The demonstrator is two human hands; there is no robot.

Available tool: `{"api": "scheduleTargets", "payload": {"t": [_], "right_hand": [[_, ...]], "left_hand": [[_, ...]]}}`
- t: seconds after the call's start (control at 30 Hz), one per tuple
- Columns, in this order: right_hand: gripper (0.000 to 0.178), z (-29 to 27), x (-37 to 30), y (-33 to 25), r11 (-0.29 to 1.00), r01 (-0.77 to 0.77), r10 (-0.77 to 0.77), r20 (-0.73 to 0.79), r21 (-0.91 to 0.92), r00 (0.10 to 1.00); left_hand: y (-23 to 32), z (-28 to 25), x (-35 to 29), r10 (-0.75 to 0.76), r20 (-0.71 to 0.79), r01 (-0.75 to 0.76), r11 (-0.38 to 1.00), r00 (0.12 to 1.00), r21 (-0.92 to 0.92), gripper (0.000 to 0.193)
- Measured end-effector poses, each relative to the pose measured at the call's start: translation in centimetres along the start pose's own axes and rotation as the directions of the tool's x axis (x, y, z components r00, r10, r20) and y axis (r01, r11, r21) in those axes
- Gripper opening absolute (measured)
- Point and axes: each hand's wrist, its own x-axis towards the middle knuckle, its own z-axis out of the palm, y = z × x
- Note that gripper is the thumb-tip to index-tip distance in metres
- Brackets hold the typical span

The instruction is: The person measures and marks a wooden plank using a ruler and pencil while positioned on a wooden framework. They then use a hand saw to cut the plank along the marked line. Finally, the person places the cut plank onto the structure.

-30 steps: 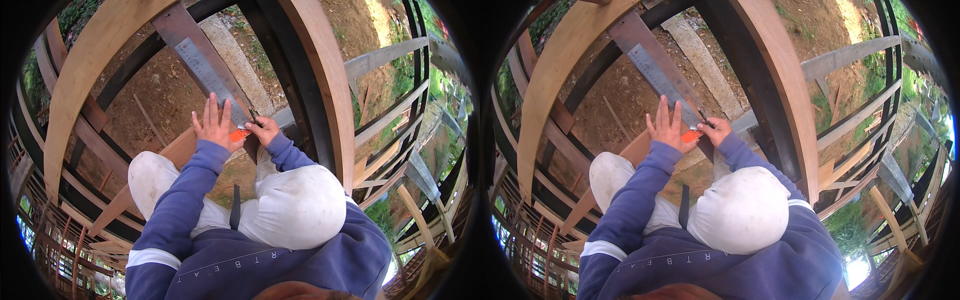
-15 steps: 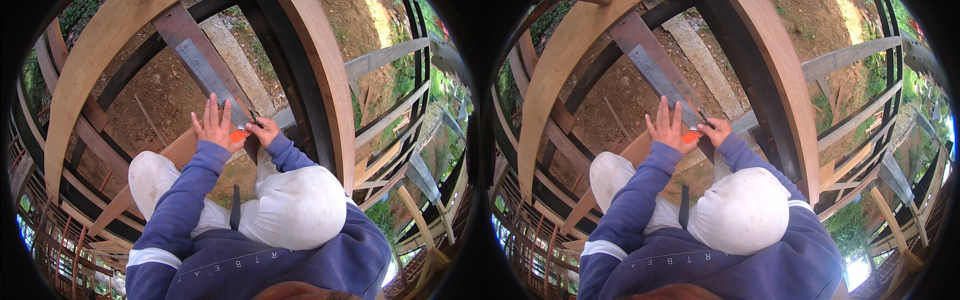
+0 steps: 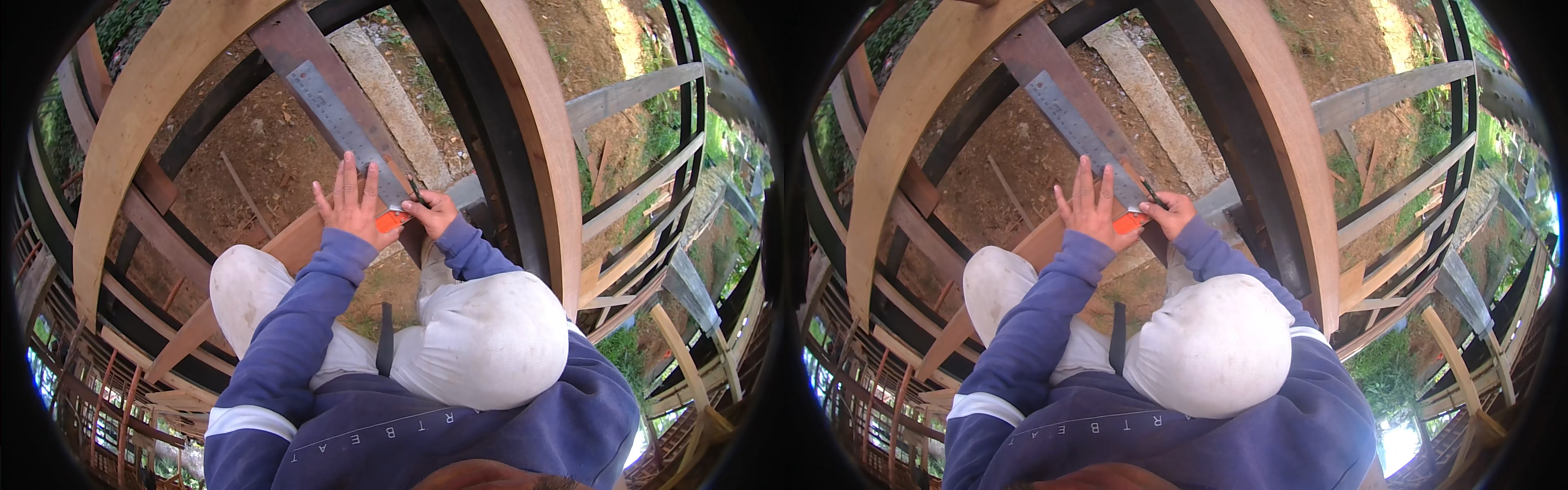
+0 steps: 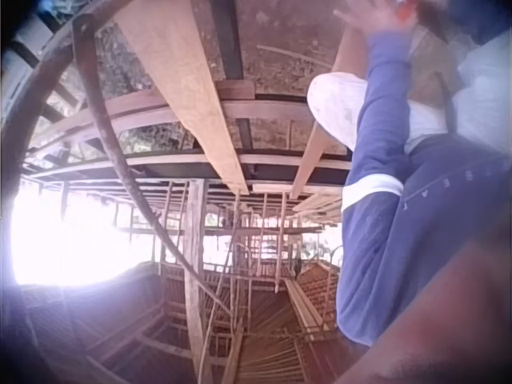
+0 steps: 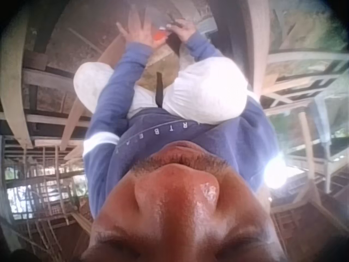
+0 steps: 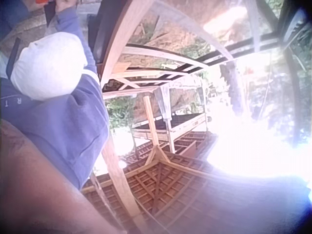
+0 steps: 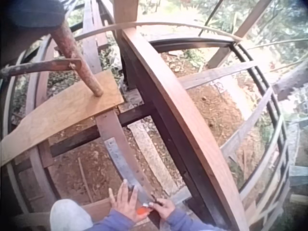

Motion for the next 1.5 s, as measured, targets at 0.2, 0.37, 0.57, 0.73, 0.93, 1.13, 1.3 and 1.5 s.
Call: {"api": "scheduleTargets", "payload": {"t": [0.2, 0.37, 0.57, 0.73, 0.93, 1.13, 1.3, 1.5], "right_hand": [[0.016, -0.1, 0.1, 1.2, 0.997, -0.022, 0.022, -0.004, 0.078, 1.000], [0.015, -0.3, 0.3, 1.1, 0.991, -0.091, 0.091, 0.008, 0.098, 0.996], [0.014, -0.3, 0.2, 1.0, 0.995, -0.049, 0.050, -0.006, 0.092, 0.999], [0.016, -0.3, 0.2, 0.8, 1.000, -0.006, 0.006, -0.006, 0.005, 1.000], [0.019, -1.4, -1.1, -3.1, 0.819, 0.252, -0.366, -0.131, -0.516, 0.922], [0.034, -0.7, -1.8, -8.5, 0.649, 0.252, -0.383, -0.021, -0.718, 0.924], [0.036, -0.8, -1.5, -9.7, 0.620, 0.277, -0.353, 0.055, -0.734, 0.934], [0.030, -0.3, -1.4, -11.2, 0.601, 0.274, -0.338, 0.071, -0.751, 0.938]], "left_hand": [[-0.1, -0.1, 0.0, -0.003, 0.015, 0.004, 1.000, 1.000, -0.013, 0.131], [-0.1, -0.1, 0.0, -0.005, 0.014, 0.005, 1.000, 1.000, 0.002, 0.131], [0.1, 0.0, 0.1, -0.004, 0.005, 0.004, 1.000, 1.000, -0.010, 0.129], [0.0, 0.2, 0.0, 0.007, -0.028, -0.007, 1.000, 1.000, 0.003, 0.130], [0.1, -0.4, 0.1, -0.018, 0.053, 0.017, 1.000, 0.998, 0.012, 0.131], [0.3, -0.6, 0.0, -0.039, 0.080, 0.038, 0.999, 0.996, 0.014, 0.132], [0.3, -0.5, 0.1, -0.036, 0.077, 0.035, 0.999, 0.996, 0.018, 0.132], [0.2, -0.5, 0.0, -0.036, 0.074, 0.036, 0.999, 0.997, 0.006, 0.132]]}}
